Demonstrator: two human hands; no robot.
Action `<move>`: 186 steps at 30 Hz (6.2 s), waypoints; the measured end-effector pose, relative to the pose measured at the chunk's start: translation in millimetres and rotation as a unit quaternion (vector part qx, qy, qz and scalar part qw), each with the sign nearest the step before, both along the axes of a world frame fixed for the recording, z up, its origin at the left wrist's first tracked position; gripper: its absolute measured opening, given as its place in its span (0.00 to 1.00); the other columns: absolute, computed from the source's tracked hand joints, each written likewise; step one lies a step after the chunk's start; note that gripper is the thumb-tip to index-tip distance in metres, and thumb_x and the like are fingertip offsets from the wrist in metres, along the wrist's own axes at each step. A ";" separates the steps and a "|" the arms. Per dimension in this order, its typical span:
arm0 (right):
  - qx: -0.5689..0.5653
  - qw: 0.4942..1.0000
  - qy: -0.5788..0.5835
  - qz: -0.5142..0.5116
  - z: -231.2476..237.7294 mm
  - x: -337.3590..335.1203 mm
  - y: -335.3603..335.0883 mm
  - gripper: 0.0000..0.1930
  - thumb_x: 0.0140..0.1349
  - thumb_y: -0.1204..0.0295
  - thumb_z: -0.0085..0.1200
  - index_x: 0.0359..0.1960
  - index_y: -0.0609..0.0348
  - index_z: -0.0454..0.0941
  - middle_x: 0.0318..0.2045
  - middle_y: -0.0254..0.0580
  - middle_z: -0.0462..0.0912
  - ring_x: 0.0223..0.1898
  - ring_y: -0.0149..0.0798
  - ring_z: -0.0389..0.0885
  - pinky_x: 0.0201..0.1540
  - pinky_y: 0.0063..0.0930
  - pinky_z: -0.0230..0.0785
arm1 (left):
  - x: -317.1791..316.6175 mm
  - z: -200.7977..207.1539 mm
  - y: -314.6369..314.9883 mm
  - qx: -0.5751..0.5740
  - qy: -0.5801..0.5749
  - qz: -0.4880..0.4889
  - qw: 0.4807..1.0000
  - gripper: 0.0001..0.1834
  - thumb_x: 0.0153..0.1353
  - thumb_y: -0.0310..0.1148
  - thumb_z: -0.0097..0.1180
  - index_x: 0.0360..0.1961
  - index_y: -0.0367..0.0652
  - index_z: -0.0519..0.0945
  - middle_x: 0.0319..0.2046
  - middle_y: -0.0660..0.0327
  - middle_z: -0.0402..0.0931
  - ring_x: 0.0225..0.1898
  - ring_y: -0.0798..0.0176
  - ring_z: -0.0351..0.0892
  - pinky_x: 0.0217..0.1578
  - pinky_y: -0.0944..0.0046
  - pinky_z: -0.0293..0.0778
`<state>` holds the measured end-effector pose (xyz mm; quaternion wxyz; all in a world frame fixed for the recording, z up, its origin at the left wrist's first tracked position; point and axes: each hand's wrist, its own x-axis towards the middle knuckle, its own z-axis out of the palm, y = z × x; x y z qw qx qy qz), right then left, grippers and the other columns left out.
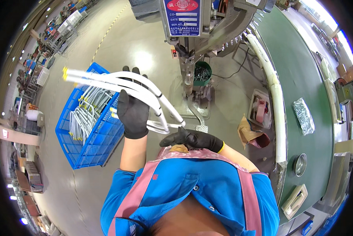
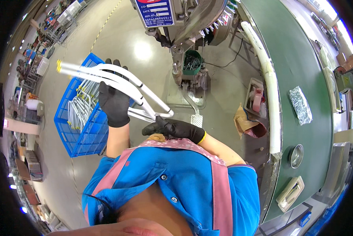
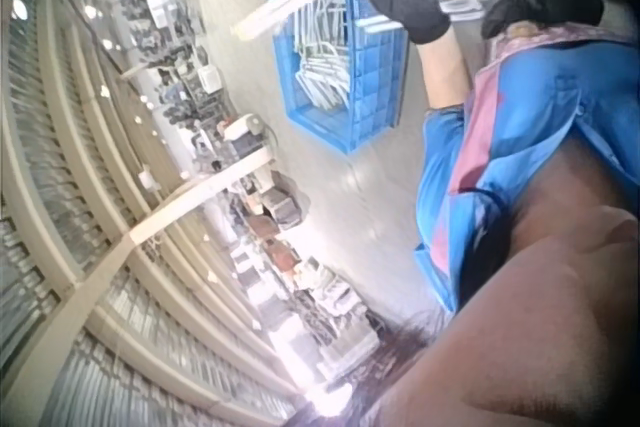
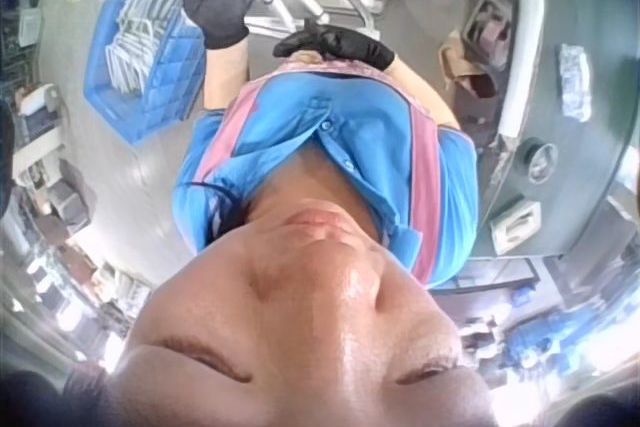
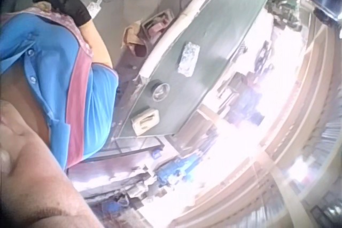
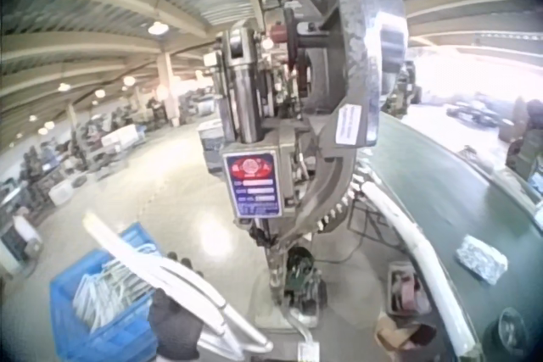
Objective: The person collects white metal frame components from a blue crate and repeatedly inserts them into a machine to attach yellow end caps. The person then places the capped frames back into the crate. Other workers are visible in the background handling similar components.
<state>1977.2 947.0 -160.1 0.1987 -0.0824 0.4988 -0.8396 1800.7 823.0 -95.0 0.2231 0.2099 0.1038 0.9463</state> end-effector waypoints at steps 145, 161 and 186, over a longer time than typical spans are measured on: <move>0.247 0.854 0.117 -0.443 0.9 -133.1 139.6 0.16 0.54 0.70 0.61 0.42 0.67 0.79 0.34 0.36 0.82 0.36 0.26 0.77 0.40 0.21 0.69 | 100.1 -56.7 -124.0 -0.640 0.013 -0.179 0.748 0.24 0.58 0.37 0.59 0.51 0.33 0.73 0.39 0.57 0.79 0.36 0.66 0.78 0.37 0.68 0.74; 0.495 0.755 0.119 -0.413 -15.4 -136.9 141.2 0.16 0.55 0.65 0.58 0.39 0.65 0.79 0.28 0.40 0.80 0.30 0.30 0.77 0.36 0.26 0.69 | 110.1 -39.6 -124.9 -0.624 0.062 -0.198 0.753 0.22 0.55 0.36 0.60 0.47 0.32 0.75 0.34 0.57 0.80 0.32 0.67 0.77 0.35 0.68 0.73; 0.425 0.795 0.016 -0.433 -39.2 -103.0 136.0 0.18 0.56 0.63 0.58 0.42 0.64 0.80 0.30 0.39 0.83 0.31 0.28 0.78 0.36 0.23 0.69 | 119.0 -53.5 -120.8 -0.624 0.038 -0.179 0.760 0.22 0.49 0.30 0.59 0.47 0.32 0.76 0.37 0.55 0.81 0.34 0.64 0.79 0.39 0.66 0.74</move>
